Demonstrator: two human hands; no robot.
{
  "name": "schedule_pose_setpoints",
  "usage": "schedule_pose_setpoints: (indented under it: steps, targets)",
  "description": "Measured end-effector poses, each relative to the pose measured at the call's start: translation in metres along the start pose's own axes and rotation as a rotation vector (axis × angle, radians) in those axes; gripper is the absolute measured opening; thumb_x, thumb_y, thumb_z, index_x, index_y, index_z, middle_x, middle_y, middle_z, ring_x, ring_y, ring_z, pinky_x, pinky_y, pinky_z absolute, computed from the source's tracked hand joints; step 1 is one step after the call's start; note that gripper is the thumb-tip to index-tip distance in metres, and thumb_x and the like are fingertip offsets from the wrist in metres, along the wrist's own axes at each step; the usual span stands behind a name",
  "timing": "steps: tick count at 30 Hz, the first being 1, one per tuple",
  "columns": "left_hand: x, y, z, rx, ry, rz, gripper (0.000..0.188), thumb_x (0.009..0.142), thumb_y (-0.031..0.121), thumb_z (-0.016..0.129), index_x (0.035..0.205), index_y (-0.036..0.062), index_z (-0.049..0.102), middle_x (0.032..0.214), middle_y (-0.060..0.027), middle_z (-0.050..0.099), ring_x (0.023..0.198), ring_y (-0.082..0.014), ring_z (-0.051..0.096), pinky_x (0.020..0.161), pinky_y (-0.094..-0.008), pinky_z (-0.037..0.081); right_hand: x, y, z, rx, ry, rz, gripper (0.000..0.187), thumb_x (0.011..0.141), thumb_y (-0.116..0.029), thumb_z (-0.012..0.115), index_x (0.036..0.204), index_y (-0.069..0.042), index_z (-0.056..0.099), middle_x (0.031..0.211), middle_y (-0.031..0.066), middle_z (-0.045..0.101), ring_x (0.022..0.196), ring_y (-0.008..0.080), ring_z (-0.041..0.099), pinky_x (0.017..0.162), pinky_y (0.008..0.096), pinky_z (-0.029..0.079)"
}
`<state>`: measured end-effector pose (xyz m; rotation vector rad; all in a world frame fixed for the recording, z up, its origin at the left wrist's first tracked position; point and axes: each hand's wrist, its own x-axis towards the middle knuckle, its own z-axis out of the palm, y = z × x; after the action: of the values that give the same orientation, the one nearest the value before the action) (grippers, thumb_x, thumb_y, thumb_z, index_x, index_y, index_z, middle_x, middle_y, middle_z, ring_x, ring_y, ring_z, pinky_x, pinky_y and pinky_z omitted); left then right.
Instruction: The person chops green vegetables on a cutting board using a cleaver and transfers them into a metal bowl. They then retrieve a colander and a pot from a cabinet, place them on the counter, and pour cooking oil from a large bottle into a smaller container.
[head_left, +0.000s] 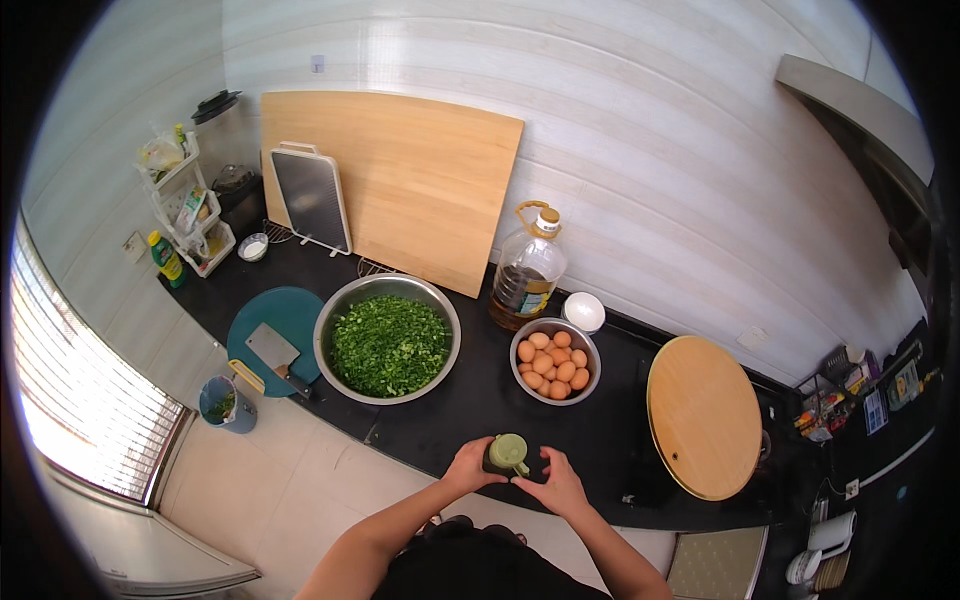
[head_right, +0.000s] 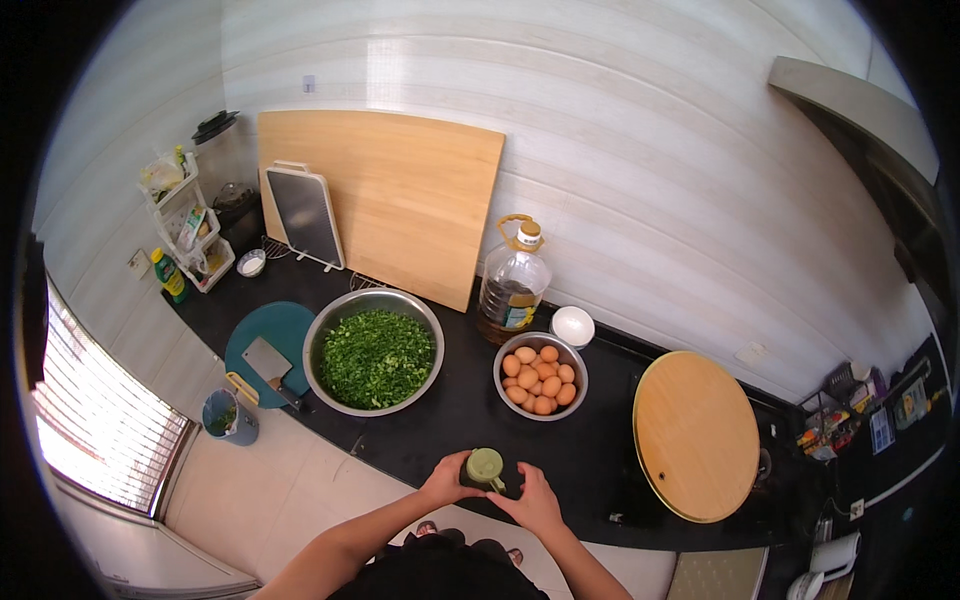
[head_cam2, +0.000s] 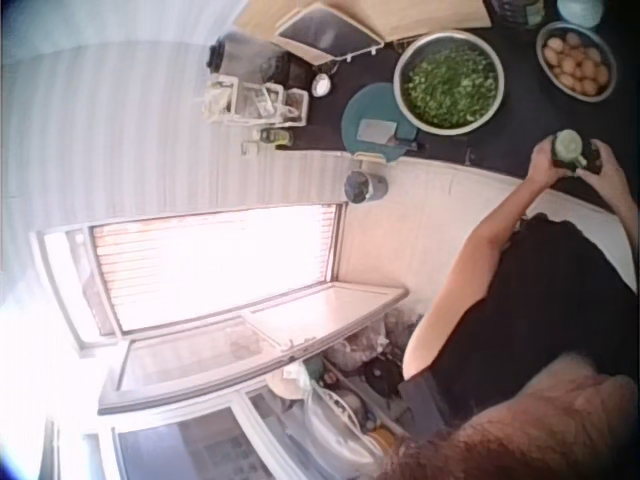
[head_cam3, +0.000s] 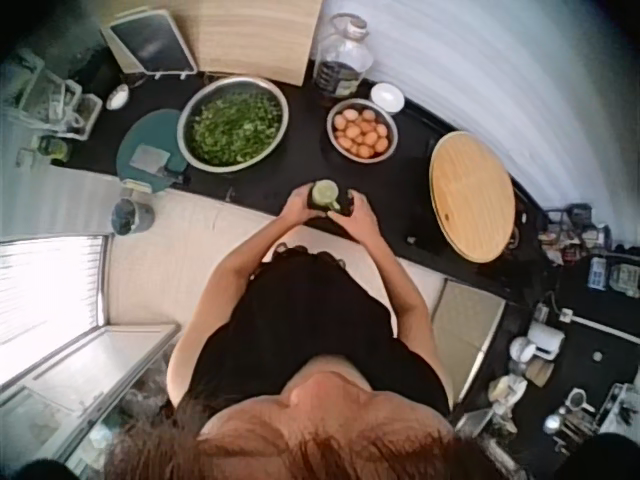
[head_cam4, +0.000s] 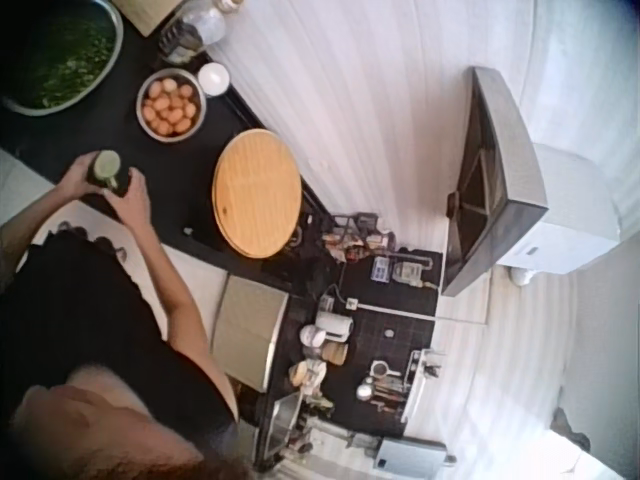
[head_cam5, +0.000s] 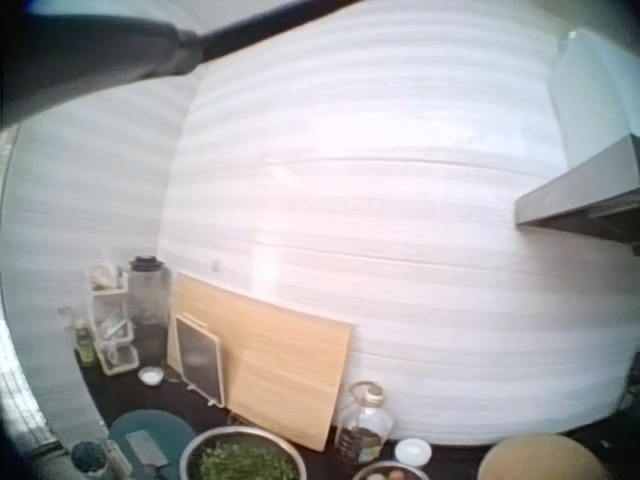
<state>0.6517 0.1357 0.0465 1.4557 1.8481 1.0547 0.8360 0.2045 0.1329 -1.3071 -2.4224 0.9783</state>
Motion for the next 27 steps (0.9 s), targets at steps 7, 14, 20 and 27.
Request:
schedule_pose_setpoints:
  steps: [7,14,20,27]
  targets:
    - [0.021,-0.015,0.011,-0.115,0.021,0.172,0.073,0.052,0.025,0.082,0.114,0.0020,0.051,0.110,-0.0173,0.056,0.108,-0.0341,0.051,0.095,-0.0413,0.038,0.038,-0.051,0.017,-0.444,0.086,-0.106,0.059,0.064,-0.054,0.070,0.084,-0.002,0.049,0.080,0.0151,0.057,0.077,0.0312,0.060,0.060,0.0399,0.050]
    - [0.029,-0.017,0.007,0.031,0.033,0.225,0.060,0.051,0.029,0.079,0.102,0.0071,0.057,0.100,-0.0125,0.060,0.101,-0.0293,0.054,0.091,-0.0397,0.038,0.052,-0.030,0.024,-0.396,0.082,-0.316,0.052,0.063,-0.045,0.072,0.082,-0.002,0.050,0.079,0.0162,0.057,0.075,0.0323,0.059,0.064,0.0398,0.049]
    - [0.028,-0.004,0.003,0.095,0.083,0.235,0.058,0.048,0.030,0.079,0.100,0.0097,0.059,0.094,-0.0086,0.060,0.097,-0.0259,0.054,0.089,-0.0375,0.037,0.057,-0.029,0.012,-0.352,0.004,-0.412,0.048,0.064,-0.041,0.072,0.082,-0.002,0.050,0.077,0.0158,0.056,0.074,0.0327,0.058,0.066,0.0401,0.048]
    - [0.034,-0.010,0.008,0.112,0.069,0.253,0.059,0.047,0.030,0.080,0.098,0.0099,0.059,0.092,-0.0089,0.060,0.096,-0.0269,0.054,0.090,-0.0375,0.037,0.068,-0.021,0.003,-0.347,-0.075,-0.541,0.049,0.064,-0.040,0.073,0.085,-0.003,0.050,0.080,0.0145,0.056,0.077,0.0312,0.057,0.068,0.0387,0.048]
